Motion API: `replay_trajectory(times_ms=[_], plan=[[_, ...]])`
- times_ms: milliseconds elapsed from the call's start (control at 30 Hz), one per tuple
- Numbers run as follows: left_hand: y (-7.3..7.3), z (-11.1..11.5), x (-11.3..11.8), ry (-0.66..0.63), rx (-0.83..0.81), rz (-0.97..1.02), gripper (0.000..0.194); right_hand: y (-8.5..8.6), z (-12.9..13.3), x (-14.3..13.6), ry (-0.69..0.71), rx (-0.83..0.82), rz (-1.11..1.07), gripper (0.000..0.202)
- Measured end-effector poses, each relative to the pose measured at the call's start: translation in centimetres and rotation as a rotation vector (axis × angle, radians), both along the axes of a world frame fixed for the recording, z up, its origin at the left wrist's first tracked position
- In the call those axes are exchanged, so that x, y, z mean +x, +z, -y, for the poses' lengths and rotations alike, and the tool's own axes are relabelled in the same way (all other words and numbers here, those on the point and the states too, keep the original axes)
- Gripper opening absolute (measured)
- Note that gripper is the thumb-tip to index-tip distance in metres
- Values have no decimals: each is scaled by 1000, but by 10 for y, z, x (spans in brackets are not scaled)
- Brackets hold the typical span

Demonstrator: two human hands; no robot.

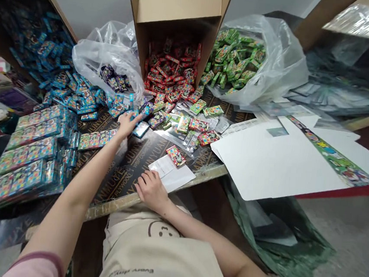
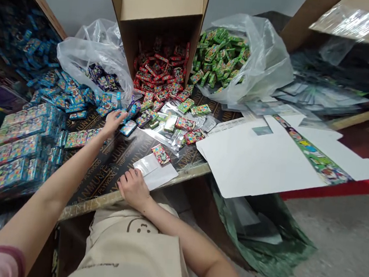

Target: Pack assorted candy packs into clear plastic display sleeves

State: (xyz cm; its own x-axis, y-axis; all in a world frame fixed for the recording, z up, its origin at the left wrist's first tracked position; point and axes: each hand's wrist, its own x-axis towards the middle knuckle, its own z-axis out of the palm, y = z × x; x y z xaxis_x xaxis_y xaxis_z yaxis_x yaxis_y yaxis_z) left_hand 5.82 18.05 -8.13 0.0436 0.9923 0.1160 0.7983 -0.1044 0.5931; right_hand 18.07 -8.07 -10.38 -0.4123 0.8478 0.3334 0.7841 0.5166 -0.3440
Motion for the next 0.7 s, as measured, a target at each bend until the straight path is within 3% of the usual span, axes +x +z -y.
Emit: replay_trajectory(times_ms=[33, 100, 167, 233, 267, 333, 400, 467, 567, 700], plan=[[1, 14, 10, -56, -4, 8, 57, 0, 0, 0, 1, 1, -5, 17], [6, 43, 20, -300, 0, 27, 61, 0, 0, 0, -3, 4, -17, 16], [15, 70, 12, -440, 58, -56, 69, -1, 0, 0, -13, 6, -31, 15], [20, 90, -11, -463, 102, -249, 71, -1, 0, 0, -16, 8, -46, 14], [21, 97, -27, -415, 99, -363, 72, -1, 0, 0, -10, 9, -52, 14], [16, 104, -62, -195, 33, -540, 77, -1, 0, 0, 8, 15, -63, 14], [7, 102, -93, -1, -66, -609, 87, -1, 0, -1, 22, 20, -70, 14], [-5, 93, -113, 56, -113, -614, 87, -2, 0, -1, 23, 20, -74, 14], [-16, 68, -121, 93, -98, -596, 75, -2, -1, -1, 14, 27, -70, 14], [-19, 32, -116, 182, -34, -585, 62, -4, -2, -1, 16, 42, -68, 14]])
